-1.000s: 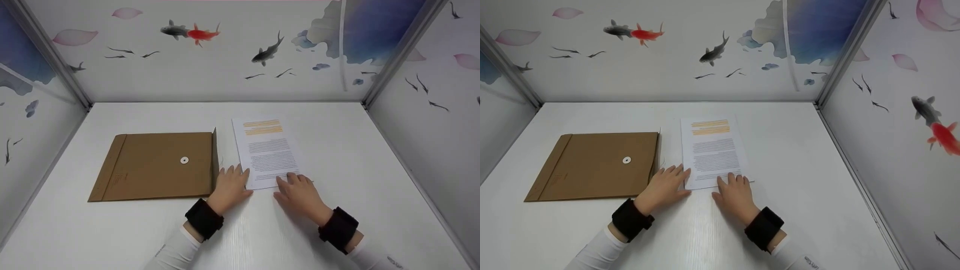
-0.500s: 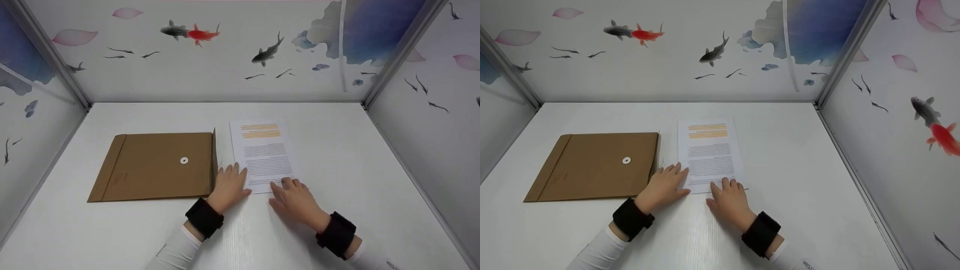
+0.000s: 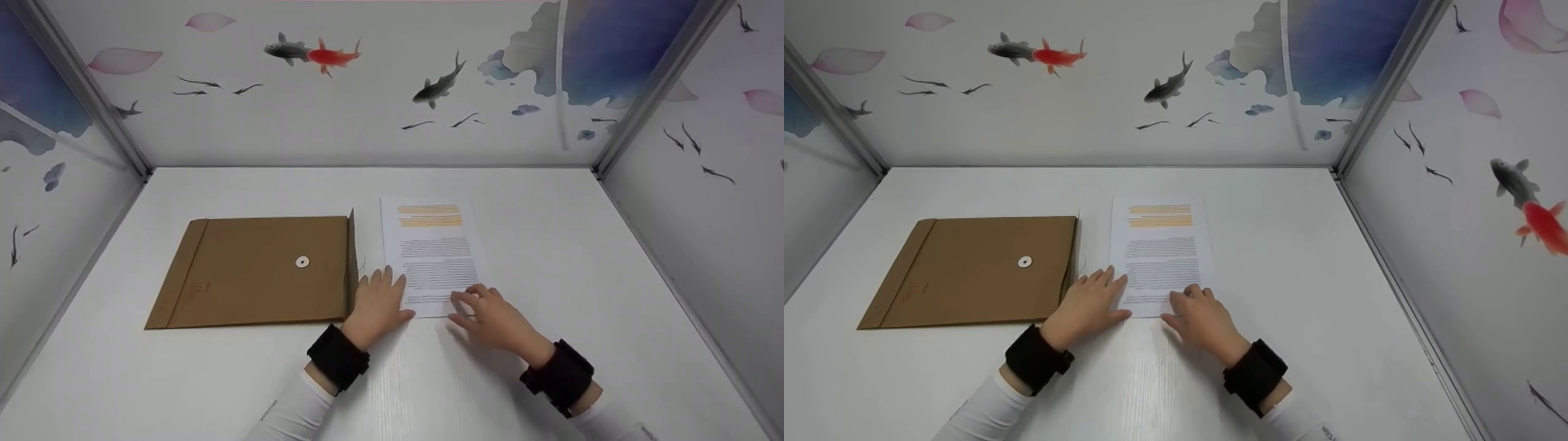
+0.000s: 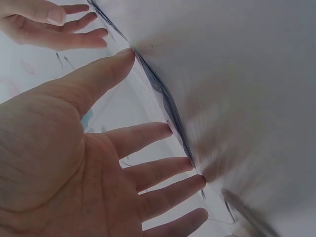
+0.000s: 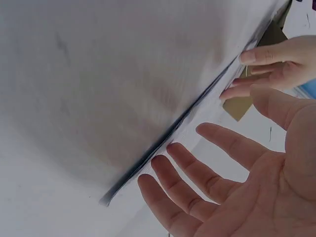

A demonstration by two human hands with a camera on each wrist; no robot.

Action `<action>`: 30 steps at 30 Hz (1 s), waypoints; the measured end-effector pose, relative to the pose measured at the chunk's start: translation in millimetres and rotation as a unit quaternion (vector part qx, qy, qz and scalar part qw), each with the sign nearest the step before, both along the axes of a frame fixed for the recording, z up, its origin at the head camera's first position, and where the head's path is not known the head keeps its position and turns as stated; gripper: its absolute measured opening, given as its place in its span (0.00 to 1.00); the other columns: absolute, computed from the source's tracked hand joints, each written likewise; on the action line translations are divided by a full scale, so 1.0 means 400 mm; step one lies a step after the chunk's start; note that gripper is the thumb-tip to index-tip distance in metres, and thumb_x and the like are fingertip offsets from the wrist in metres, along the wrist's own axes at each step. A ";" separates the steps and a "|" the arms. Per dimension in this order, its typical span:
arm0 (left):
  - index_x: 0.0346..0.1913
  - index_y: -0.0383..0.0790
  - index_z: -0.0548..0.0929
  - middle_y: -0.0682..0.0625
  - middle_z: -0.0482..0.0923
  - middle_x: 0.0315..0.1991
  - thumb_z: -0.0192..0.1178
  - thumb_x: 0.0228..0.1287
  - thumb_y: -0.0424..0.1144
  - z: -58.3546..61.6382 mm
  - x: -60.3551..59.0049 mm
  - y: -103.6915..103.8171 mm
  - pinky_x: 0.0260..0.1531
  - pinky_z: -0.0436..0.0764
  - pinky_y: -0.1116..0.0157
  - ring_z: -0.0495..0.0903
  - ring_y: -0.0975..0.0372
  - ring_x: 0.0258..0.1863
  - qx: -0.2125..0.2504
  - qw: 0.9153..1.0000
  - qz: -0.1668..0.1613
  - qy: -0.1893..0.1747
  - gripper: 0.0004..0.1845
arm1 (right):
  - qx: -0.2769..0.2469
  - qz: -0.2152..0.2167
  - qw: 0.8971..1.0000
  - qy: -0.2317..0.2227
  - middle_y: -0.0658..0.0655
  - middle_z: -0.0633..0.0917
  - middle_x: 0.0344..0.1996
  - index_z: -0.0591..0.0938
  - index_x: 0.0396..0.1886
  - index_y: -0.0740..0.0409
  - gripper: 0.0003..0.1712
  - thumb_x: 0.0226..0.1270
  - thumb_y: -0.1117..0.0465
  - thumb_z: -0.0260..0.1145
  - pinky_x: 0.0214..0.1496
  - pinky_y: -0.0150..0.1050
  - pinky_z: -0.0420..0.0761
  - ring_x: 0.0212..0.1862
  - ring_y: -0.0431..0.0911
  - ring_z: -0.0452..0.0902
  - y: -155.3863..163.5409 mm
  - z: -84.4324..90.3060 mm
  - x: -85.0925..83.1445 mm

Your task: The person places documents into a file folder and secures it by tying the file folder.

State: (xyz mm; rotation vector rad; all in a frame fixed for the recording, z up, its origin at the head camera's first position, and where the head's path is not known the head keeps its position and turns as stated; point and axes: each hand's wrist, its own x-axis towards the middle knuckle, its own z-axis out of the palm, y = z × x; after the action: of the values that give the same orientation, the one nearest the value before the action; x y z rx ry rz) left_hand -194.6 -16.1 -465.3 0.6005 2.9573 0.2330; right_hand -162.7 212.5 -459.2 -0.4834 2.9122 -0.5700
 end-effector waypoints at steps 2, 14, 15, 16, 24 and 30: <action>0.70 0.38 0.74 0.33 0.72 0.70 0.67 0.65 0.56 -0.001 0.001 0.000 0.68 0.73 0.44 0.73 0.43 0.70 0.000 1.000 0.001 -0.001 0.37 | -0.030 -0.010 0.999 -0.016 0.70 0.82 0.56 0.79 0.65 0.67 0.28 0.73 0.54 0.67 0.61 0.59 0.78 0.56 0.61 0.79 0.019 0.001 -0.018; 0.72 0.38 0.73 0.34 0.70 0.73 0.66 0.66 0.56 0.004 0.004 0.002 0.70 0.72 0.44 0.71 0.44 0.72 -0.008 1.000 0.005 -0.016 0.37 | -0.135 -0.113 0.978 -0.114 0.78 0.71 0.70 0.64 0.75 0.72 0.37 0.78 0.52 0.61 0.64 0.60 0.78 0.64 0.68 0.76 0.125 0.000 -0.116; 0.72 0.38 0.73 0.34 0.70 0.73 0.66 0.66 0.57 0.004 0.002 0.002 0.70 0.72 0.45 0.71 0.44 0.72 -0.012 1.000 0.004 -0.016 0.38 | -0.143 -0.120 0.975 -0.121 0.78 0.70 0.71 0.63 0.76 0.71 0.38 0.78 0.51 0.60 0.65 0.60 0.78 0.65 0.68 0.76 0.131 -0.001 -0.122; 0.72 0.39 0.73 0.34 0.70 0.73 0.65 0.66 0.57 0.004 0.002 0.002 0.70 0.73 0.45 0.71 0.44 0.72 -0.015 1.000 0.004 -0.015 0.38 | -0.150 -0.125 0.973 -0.125 0.78 0.69 0.71 0.63 0.76 0.71 0.38 0.79 0.51 0.59 0.66 0.60 0.78 0.66 0.68 0.75 0.136 -0.002 -0.129; 0.73 0.40 0.73 0.34 0.70 0.74 0.65 0.66 0.59 0.002 0.000 0.003 0.70 0.73 0.45 0.71 0.44 0.73 -0.027 0.999 0.003 -0.020 0.39 | -0.218 -0.168 0.946 -0.170 0.75 0.67 0.74 0.59 0.79 0.67 0.39 0.81 0.48 0.56 0.66 0.51 0.82 0.74 0.68 0.67 0.160 -0.007 -0.163; 0.73 0.40 0.72 0.35 0.69 0.74 0.64 0.67 0.59 0.003 -0.001 0.004 0.69 0.73 0.44 0.70 0.44 0.74 -0.027 0.999 0.007 -0.026 0.38 | -0.233 -0.195 0.935 -0.185 0.74 0.67 0.75 0.57 0.80 0.66 0.41 0.80 0.47 0.55 0.65 0.47 0.83 0.69 0.63 0.76 0.164 -0.008 -0.175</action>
State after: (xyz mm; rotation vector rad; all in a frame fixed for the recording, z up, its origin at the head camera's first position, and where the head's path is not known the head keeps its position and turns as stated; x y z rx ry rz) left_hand -195.1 -14.5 -464.2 0.5584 2.9092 0.1657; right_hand -232.7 278.2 -462.5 0.1635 2.4986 -1.2644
